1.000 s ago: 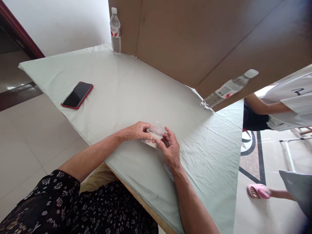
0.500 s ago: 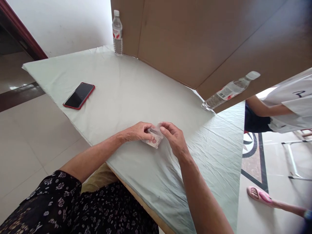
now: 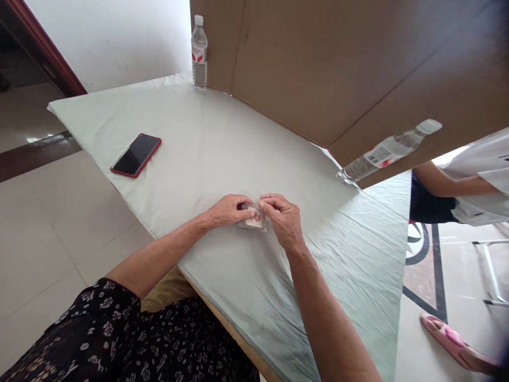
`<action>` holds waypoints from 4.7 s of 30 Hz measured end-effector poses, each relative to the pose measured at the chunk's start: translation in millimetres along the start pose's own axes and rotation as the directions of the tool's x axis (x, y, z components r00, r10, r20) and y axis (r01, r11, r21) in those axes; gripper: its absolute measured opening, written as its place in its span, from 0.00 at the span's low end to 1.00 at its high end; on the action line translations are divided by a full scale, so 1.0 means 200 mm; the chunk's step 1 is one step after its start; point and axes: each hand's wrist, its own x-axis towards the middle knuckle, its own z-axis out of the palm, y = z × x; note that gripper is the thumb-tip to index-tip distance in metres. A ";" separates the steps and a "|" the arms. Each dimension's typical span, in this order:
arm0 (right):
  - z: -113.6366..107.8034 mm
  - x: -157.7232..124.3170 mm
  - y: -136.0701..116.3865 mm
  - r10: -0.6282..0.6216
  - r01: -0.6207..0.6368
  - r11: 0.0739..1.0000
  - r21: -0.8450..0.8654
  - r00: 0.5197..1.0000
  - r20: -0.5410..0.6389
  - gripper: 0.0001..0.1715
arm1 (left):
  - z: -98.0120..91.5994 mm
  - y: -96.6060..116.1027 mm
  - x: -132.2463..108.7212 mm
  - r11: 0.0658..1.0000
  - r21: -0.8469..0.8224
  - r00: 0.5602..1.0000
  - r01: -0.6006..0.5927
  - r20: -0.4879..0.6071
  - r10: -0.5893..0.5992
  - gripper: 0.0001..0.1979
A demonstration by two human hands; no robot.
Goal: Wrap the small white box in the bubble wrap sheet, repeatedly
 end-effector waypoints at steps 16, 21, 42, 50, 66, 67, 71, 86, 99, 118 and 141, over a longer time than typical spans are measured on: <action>0.06 -0.09 0.08 -0.370 0.323 0.869 -0.375 0.927 -0.059 0.08 | -0.04 -0.04 0.02 1.000 -0.028 0.998 0.012 -0.065 -0.014 0.21; 0.03 -0.09 0.09 -0.443 0.385 0.799 -0.461 0.896 -0.018 0.07 | -0.02 -0.04 0.02 0.999 -0.029 0.996 0.015 -0.086 -0.017 0.18; -0.05 -0.13 0.13 -0.177 0.196 0.962 -0.191 0.978 0.111 0.42 | -0.01 -0.02 0.02 0.999 -0.037 0.996 0.005 -0.094 -0.008 0.16; -0.02 -0.14 0.15 -0.179 0.204 0.951 -0.232 0.976 0.123 0.42 | 0.00 -0.01 0.01 1.000 -0.015 0.989 -0.004 -0.149 0.002 0.17; -0.03 -0.14 0.22 -0.117 0.143 0.973 -0.180 0.982 0.148 0.49 | -0.05 -0.03 -0.02 0.986 0.148 0.996 -0.076 0.050 0.069 0.46; -0.02 -0.14 0.22 -0.119 0.144 0.973 -0.183 0.983 0.139 0.47 | -0.04 -0.03 -0.02 0.983 0.159 0.995 -0.096 0.048 0.090 0.46; -0.02 -0.14 0.22 -0.128 0.149 0.974 -0.172 0.983 0.129 0.43 | 0.00 -0.05 0.00 0.974 0.168 0.989 -0.151 0.024 0.149 0.45; 0.00 -0.15 0.20 -0.143 0.157 0.951 -0.267 0.987 0.071 0.38 | 0.01 -0.07 0.00 0.964 0.189 0.981 -0.189 -0.012 0.195 0.43; 0.01 -0.16 0.21 -0.130 0.142 0.963 -0.230 0.989 0.066 0.37 | -0.04 -0.06 0.00 0.977 0.182 0.993 -0.109 -0.030 0.116 0.42; 0.00 -0.15 0.18 -0.038 0.055 0.963 -0.264 0.997 0.070 0.38 | -0.02 -0.07 0.00 0.956 0.248 0.985 -0.159 -0.033 0.172 0.41; -0.01 -0.17 0.11 -0.419 0.383 0.834 -0.397 0.908 -0.004 0.10 | 0.01 -0.10 0.01 0.889 0.353 0.952 -0.293 0.024 0.304 0.42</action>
